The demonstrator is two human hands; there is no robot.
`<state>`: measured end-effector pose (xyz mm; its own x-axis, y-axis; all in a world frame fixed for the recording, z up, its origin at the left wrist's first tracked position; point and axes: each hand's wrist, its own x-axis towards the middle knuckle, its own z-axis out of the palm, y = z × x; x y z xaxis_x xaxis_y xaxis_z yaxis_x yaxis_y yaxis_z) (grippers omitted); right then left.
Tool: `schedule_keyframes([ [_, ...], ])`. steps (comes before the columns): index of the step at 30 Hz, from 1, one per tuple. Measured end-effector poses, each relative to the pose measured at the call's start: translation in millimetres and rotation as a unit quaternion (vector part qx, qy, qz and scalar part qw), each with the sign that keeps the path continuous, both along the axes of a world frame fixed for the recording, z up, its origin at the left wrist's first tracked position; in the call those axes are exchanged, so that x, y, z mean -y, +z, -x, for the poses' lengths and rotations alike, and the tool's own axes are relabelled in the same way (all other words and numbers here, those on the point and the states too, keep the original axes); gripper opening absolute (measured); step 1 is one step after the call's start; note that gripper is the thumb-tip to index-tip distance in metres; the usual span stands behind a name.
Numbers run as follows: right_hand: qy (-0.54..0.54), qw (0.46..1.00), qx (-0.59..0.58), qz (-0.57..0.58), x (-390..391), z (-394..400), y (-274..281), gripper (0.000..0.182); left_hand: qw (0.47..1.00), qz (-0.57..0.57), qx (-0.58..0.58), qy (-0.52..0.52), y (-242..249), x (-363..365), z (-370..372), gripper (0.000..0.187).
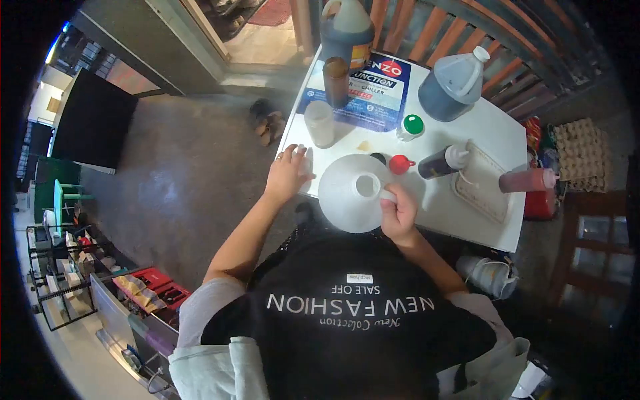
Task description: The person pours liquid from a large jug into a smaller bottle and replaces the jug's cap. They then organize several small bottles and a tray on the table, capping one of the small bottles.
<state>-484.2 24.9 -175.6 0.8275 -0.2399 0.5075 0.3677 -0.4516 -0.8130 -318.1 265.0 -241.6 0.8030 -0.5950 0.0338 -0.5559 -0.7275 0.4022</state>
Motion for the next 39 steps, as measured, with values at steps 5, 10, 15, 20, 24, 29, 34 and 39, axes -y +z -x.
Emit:
schedule_keyframes([
  [5, -0.027, 0.997, -0.033, 0.070, -21, -12, 48, 0.015, 0.936, 0.212, -0.243, -0.141, 58, -8, 7, 0.092],
  [10, -0.044, 0.989, -0.119, 0.074, -41, -38, 93, 0.015, 0.798, 0.351, -0.434, -0.226, 62, 12, 15, 0.134],
  [15, -0.100, 0.973, -0.182, 0.100, -58, -66, 113, 0.022, 0.768, 0.376, -0.458, -0.240, 42, 27, -1, 0.137],
  [20, -0.115, 0.947, -0.263, 0.141, -62, -91, 114, 0.027, 0.740, 0.367, -0.517, -0.227, 24, 35, -12, 0.128],
  [24, -0.125, 0.923, -0.320, 0.170, -65, -106, 114, 0.027, 0.686, 0.382, -0.556, -0.271, 24, 40, -19, 0.113],
  [29, -0.134, 0.905, -0.357, 0.190, -66, -117, 115, 0.028, 0.624, 0.388, -0.620, -0.275, 24, 45, -17, 0.106],
  [34, -0.139, 0.886, -0.383, 0.222, -69, -124, 121, 0.028, 0.562, 0.370, -0.691, -0.263, 11, 51, -10, 0.103],
  [39, -0.137, 0.869, -0.405, 0.250, -68, -128, 122, 0.027, 0.486, 0.369, -0.757, -0.235, 23, 54, -6, 0.101],
])
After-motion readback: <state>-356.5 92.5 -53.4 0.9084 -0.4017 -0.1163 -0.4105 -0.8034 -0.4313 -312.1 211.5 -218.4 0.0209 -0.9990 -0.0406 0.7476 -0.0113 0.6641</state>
